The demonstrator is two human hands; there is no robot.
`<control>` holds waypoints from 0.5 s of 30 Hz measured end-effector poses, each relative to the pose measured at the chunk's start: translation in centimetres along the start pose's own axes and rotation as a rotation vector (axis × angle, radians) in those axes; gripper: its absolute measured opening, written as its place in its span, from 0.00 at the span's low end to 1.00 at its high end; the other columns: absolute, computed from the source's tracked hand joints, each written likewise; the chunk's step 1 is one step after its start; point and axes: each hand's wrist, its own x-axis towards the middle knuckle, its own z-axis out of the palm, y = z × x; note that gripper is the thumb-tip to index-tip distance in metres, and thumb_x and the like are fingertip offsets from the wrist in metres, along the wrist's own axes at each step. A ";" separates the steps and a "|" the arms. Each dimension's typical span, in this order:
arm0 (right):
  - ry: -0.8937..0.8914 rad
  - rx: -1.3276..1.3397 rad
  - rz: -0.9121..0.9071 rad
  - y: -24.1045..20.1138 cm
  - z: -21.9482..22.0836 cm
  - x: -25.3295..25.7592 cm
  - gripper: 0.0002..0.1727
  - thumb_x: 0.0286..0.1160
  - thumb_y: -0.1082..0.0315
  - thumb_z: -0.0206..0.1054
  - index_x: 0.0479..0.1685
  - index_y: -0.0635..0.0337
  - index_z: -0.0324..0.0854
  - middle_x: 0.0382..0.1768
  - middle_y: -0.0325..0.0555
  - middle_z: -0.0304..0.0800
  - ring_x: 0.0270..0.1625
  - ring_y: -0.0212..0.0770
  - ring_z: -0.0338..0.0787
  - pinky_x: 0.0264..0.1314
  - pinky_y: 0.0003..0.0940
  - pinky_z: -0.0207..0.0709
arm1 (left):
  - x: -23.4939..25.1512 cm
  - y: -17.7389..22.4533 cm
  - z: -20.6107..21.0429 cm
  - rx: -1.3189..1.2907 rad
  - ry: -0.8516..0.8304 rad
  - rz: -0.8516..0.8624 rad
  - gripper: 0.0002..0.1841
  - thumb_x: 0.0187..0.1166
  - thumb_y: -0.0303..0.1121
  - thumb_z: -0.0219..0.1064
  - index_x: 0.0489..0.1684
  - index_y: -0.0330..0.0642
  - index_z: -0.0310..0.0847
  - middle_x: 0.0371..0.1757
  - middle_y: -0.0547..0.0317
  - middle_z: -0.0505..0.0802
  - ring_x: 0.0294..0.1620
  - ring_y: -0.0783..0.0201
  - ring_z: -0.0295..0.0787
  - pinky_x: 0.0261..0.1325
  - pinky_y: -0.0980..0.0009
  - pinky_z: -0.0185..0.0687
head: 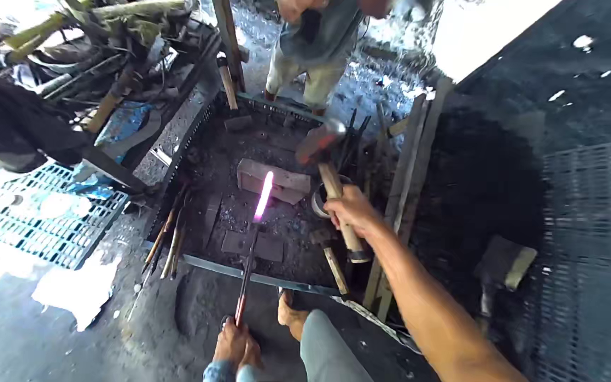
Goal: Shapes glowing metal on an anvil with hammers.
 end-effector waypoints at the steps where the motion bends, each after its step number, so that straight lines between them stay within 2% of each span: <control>1: 0.013 -0.009 -0.062 -1.3 -2.0 -3.1 0.13 0.70 0.75 0.68 0.52 0.65 0.75 0.20 0.43 0.80 0.16 0.36 0.81 0.20 0.32 0.82 | 0.8 -0.3 0.4 0.020 0.000 -0.017 0.28 0.87 0.46 0.63 0.75 0.32 0.75 0.64 0.31 0.90 0.68 0.37 0.88 0.72 0.39 0.80; 4: 0.096 -0.089 -0.280 -5.6 -6.8 -9.3 0.15 0.72 0.73 0.69 0.57 0.63 0.77 0.23 0.44 0.84 0.18 0.38 0.84 0.23 0.34 0.84 | 2.4 -0.6 0.7 0.058 0.001 -0.038 0.23 0.89 0.42 0.59 0.73 0.34 0.77 0.65 0.32 0.89 0.69 0.37 0.87 0.73 0.39 0.79; 6: 0.174 -0.163 -0.445 -8.3 -9.1 -10.7 0.16 0.70 0.71 0.71 0.56 0.60 0.77 0.24 0.44 0.85 0.17 0.39 0.84 0.21 0.35 0.84 | 2.3 -0.7 0.8 0.061 0.007 -0.058 0.23 0.89 0.42 0.59 0.73 0.36 0.78 0.64 0.33 0.90 0.68 0.37 0.88 0.71 0.38 0.80; 8: 0.269 -0.226 -0.599 -10.2 -9.8 -9.7 0.15 0.65 0.68 0.72 0.50 0.56 0.78 0.22 0.39 0.85 0.15 0.37 0.84 0.16 0.34 0.83 | 1.4 -0.4 0.9 0.117 0.064 -0.149 0.26 0.88 0.43 0.60 0.81 0.39 0.70 0.65 0.35 0.90 0.67 0.38 0.89 0.69 0.39 0.83; 10: 0.366 -0.283 -0.717 -10.4 -8.4 -6.1 0.13 0.62 0.64 0.70 0.45 0.54 0.78 0.22 0.36 0.84 0.16 0.34 0.84 0.15 0.35 0.82 | 2.2 -0.6 1.4 0.229 0.260 -0.213 0.31 0.87 0.43 0.60 0.86 0.38 0.63 0.67 0.35 0.89 0.66 0.38 0.90 0.65 0.40 0.86; 12: 0.380 -0.289 -0.736 -7.1 -4.6 -0.4 0.14 0.62 0.64 0.70 0.45 0.59 0.79 0.23 0.40 0.85 0.18 0.38 0.85 0.19 0.42 0.82 | 4.3 -1.5 1.7 0.237 0.512 -0.167 0.26 0.88 0.39 0.58 0.79 0.31 0.71 0.66 0.28 0.87 0.66 0.33 0.88 0.63 0.37 0.84; 13: 0.327 -0.278 -0.683 -4.0 -1.8 3.1 0.17 0.62 0.65 0.71 0.48 0.63 0.79 0.24 0.44 0.85 0.19 0.41 0.86 0.21 0.45 0.84 | 5.4 -1.9 1.6 0.242 0.607 -0.120 0.23 0.89 0.37 0.57 0.74 0.27 0.75 0.64 0.25 0.87 0.64 0.29 0.87 0.62 0.35 0.83; 15: 0.109 -0.242 -0.389 3.9 4.4 10.0 0.22 0.65 0.69 0.72 0.59 0.68 0.77 0.28 0.50 0.87 0.24 0.44 0.87 0.30 0.46 0.86 | 7.5 -2.9 1.3 0.262 0.720 -0.056 0.20 0.87 0.31 0.58 0.69 0.22 0.77 0.60 0.21 0.87 0.61 0.25 0.87 0.59 0.33 0.82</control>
